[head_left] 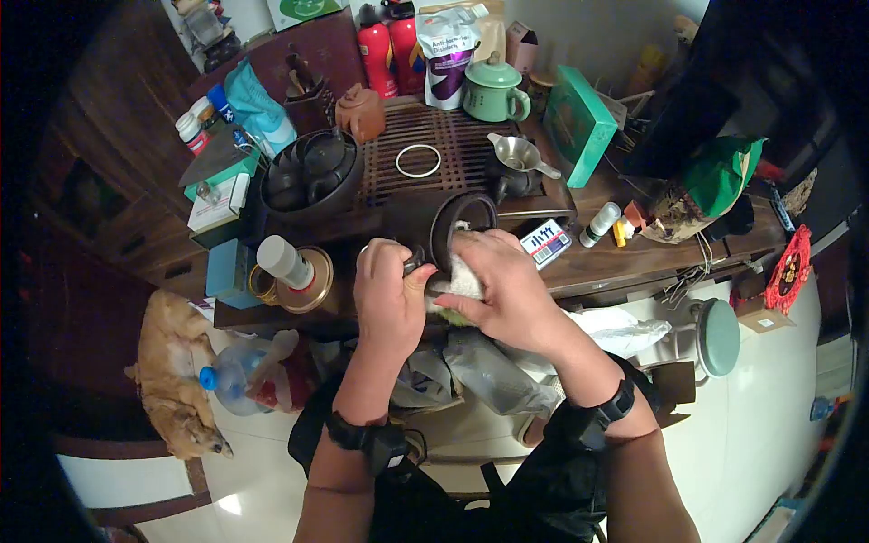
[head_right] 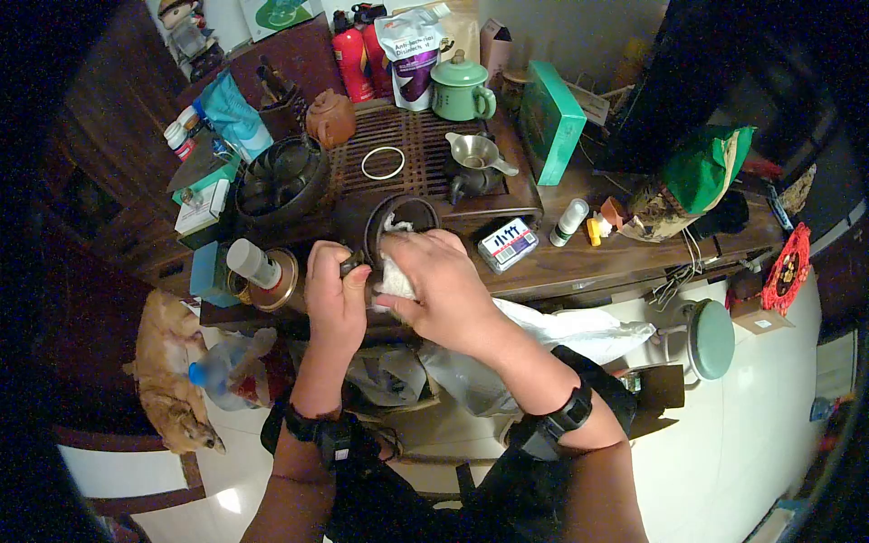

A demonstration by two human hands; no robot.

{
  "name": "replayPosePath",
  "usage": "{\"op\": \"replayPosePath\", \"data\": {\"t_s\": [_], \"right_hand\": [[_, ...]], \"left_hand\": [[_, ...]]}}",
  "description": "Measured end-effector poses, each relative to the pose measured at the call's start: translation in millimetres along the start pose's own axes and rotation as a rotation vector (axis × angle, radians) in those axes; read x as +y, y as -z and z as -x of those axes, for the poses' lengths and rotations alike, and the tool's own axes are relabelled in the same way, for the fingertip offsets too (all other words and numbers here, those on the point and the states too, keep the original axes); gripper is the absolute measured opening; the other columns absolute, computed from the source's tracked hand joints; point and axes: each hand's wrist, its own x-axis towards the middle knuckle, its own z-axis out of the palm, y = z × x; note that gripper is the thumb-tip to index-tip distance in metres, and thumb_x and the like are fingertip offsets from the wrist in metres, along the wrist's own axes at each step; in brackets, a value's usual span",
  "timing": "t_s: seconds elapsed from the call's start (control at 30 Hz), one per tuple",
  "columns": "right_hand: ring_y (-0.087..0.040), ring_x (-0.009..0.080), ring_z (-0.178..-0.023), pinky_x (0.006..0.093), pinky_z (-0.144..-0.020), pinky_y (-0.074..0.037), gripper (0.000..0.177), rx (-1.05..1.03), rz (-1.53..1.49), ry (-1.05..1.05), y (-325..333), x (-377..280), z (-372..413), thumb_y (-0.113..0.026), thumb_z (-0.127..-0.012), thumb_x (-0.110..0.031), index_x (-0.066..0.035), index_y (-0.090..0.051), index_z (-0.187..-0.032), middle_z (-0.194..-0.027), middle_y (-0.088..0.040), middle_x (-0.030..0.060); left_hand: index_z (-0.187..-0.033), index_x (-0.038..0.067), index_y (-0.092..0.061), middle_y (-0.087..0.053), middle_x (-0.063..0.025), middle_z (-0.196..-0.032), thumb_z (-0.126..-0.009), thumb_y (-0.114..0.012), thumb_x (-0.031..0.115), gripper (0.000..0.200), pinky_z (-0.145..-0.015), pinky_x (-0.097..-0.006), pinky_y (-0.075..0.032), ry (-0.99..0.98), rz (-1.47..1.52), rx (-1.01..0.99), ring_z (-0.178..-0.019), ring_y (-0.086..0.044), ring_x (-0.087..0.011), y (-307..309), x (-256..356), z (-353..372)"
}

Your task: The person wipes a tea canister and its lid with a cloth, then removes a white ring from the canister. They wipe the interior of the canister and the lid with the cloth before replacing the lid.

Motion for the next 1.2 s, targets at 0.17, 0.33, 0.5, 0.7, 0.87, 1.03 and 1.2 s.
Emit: {"op": "replayPosePath", "data": {"t_s": [0.17,0.33,0.5,0.7,0.87,1.03,1.2], "right_hand": [[-0.056,0.0305,-0.105,0.0506,-0.103,-0.03,0.046,-0.032,0.242,0.027,-1.0,-3.2,-3.8,-0.076,-0.072,-0.02,-0.005,-0.055,-0.11,-0.101,-0.06,0.013],[-0.057,0.0286,-0.102,0.0501,-0.103,-0.031,0.04,-0.043,0.206,0.017,3.8,-2.8,-3.7,-0.073,-0.073,-0.014,-0.006,-0.058,-0.109,-0.104,-0.06,0.0108],[-0.057,0.0333,-0.099,0.0427,-0.09,-0.043,0.031,0.054,0.001,0.052,21.0,-2.5,-8.1,-0.072,-0.075,-0.011,-0.002,-0.06,-0.102,-0.099,-0.061,0.0142],[-0.061,0.0192,-0.088,0.0292,-0.078,-0.048,0.028,0.215,-0.273,-0.129,76.3,-16.8,-5.0,-0.071,-0.08,-0.007,0.0,-0.061,-0.105,-0.097,-0.064,0.0095],[-0.057,0.0078,-0.088,0.023,-0.077,-0.047,0.024,0.312,-0.436,-0.212,94.9,-4.1,0.9,-0.068,-0.086,-0.005,0.0,-0.061,-0.108,-0.096,-0.063,0.0013],[-0.057,0.0084,-0.086,0.0234,-0.076,-0.047,0.022,0.305,-0.42,-0.209,91.6,-1.4,2.8,-0.068,-0.086,-0.007,0.0,-0.061,-0.105,-0.095,-0.062,0.0014],[-0.057,0.012,-0.085,0.0251,-0.077,-0.046,0.023,0.301,-0.223,-0.155,89.8,3.5,1.0,-0.07,-0.083,-0.006,0.0,-0.062,-0.103,-0.093,-0.062,0.0047]], "left_hand": [[-0.087,0.001,-0.048,-0.051,-0.0152,-0.083,-0.084,-0.066,0.023,0.029,-0.067,-0.0423,-0.04,0.041,0.028,-0.009,-0.076,-0.049,-0.0357,-1.2,2.2,0.4],[-0.088,0.001,-0.048,-0.05,-0.0144,-0.082,-0.087,-0.063,0.023,0.026,-0.066,-0.0405,-0.041,0.116,0.017,-0.017,-0.073,-0.049,-0.0342,6.6,1.4,-2.3],[-0.087,0.002,-0.047,-0.047,-0.0114,-0.079,-0.091,-0.058,0.021,0.022,-0.067,-0.0355,-0.041,0.219,0.139,0.023,-0.072,-0.048,-0.0275,8.9,-6.9,-1.2],[-0.086,0.003,-0.044,-0.044,-0.0062,-0.083,-0.094,-0.055,0.024,0.025,-0.072,-0.0276,-0.037,0.264,0.396,0.071,-0.076,-0.042,-0.0172,15.1,-30.6,4.5],[-0.085,0.002,-0.043,-0.044,-0.0079,-0.086,-0.095,-0.053,0.027,0.029,-0.072,-0.0278,-0.036,0.045,0.449,0.1,-0.077,-0.041,-0.0168,27.4,-17.7,-4.4],[-0.085,0.002,-0.044,-0.045,-0.0089,-0.086,-0.094,-0.054,0.032,0.033,-0.07,-0.0278,-0.036,-0.058,0.43,0.105,-0.076,-0.042,-0.0173,26.2,-15.6,-3.5],[-0.085,0.002,-0.045,-0.045,-0.009,-0.085,-0.093,-0.055,0.034,0.035,-0.069,-0.0284,-0.037,-0.134,0.403,0.086,-0.074,-0.042,-0.0175,25.8,-12.4,-4.9]]}}
